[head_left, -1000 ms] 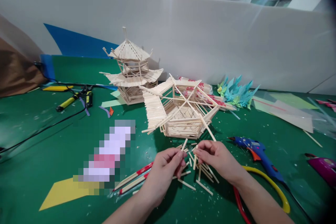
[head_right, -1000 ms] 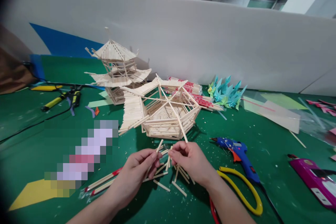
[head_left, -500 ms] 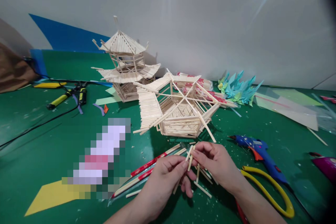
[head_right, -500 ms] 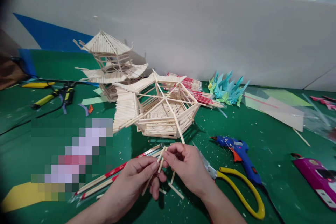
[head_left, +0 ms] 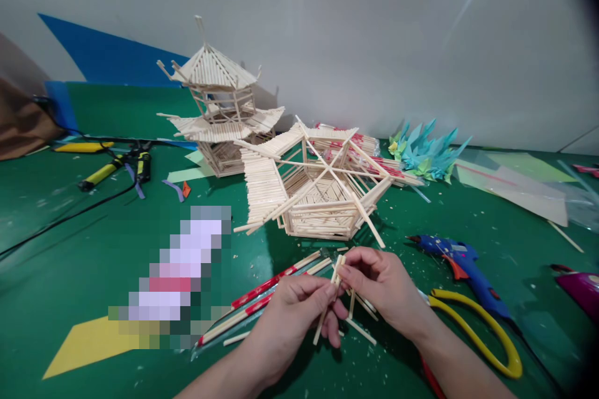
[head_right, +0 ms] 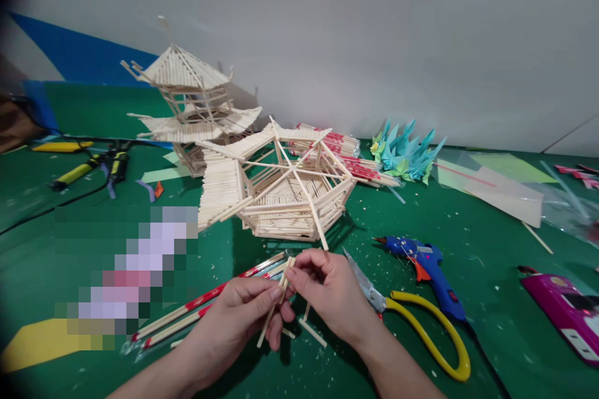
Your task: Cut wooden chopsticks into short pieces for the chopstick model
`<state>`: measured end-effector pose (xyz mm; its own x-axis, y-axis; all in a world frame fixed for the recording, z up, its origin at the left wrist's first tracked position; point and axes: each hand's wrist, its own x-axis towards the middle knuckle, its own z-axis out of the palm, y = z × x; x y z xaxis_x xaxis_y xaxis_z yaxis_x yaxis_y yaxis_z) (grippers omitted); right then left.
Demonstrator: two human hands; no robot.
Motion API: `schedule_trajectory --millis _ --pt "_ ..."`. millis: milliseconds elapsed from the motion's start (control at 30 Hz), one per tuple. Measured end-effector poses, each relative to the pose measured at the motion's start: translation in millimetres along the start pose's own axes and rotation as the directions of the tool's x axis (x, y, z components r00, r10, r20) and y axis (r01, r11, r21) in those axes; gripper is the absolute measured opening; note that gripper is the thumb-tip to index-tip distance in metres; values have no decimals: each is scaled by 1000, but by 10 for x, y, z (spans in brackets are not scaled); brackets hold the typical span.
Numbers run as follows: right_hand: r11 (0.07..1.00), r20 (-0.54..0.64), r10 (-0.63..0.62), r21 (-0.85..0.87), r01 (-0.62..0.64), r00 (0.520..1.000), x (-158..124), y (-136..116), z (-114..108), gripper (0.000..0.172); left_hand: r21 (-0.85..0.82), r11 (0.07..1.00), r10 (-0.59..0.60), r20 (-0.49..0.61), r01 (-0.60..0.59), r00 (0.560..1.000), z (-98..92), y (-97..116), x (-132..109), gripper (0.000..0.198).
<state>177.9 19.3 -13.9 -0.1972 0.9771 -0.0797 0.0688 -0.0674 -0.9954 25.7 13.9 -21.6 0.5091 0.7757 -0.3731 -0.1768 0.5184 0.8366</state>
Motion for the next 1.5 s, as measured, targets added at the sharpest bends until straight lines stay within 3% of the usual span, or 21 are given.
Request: schedule_trajectory --millis 167,400,600,700,833,1067,1367,1500 --pt "999 36 12 43 -14 999 -5 32 11 12 -57 998 -11 44 14 999 6 13 -9 27" --pt "989 -17 83 120 -81 996 -6 35 34 17 -165 983 -61 126 81 990 -15 -20 0 22" --pt "997 -28 71 29 -70 997 2 47 32 21 -158 984 -56 131 77 990 -33 -51 14 22" --pt "994 -74 50 -89 -56 996 9 29 -14 24 -87 995 -41 78 47 996 -54 -3 11 22" --pt "969 -138 0 -244 -34 990 9 -6 -128 26 -63 997 50 -71 -55 996 -131 106 0 19" --pt "838 22 30 -546 -13 999 -31 22 -174 24 -62 996 55 -143 -64 988 -208 176 -20 18" --pt "643 103 35 -764 57 994 -53 11 -127 27 -42 996 66 -138 -73 988 -197 172 -25 19" --pt "534 157 -36 -832 152 987 -76 -68 -66 19 -26 995 90 -161 -95 983 -219 159 -19 18"
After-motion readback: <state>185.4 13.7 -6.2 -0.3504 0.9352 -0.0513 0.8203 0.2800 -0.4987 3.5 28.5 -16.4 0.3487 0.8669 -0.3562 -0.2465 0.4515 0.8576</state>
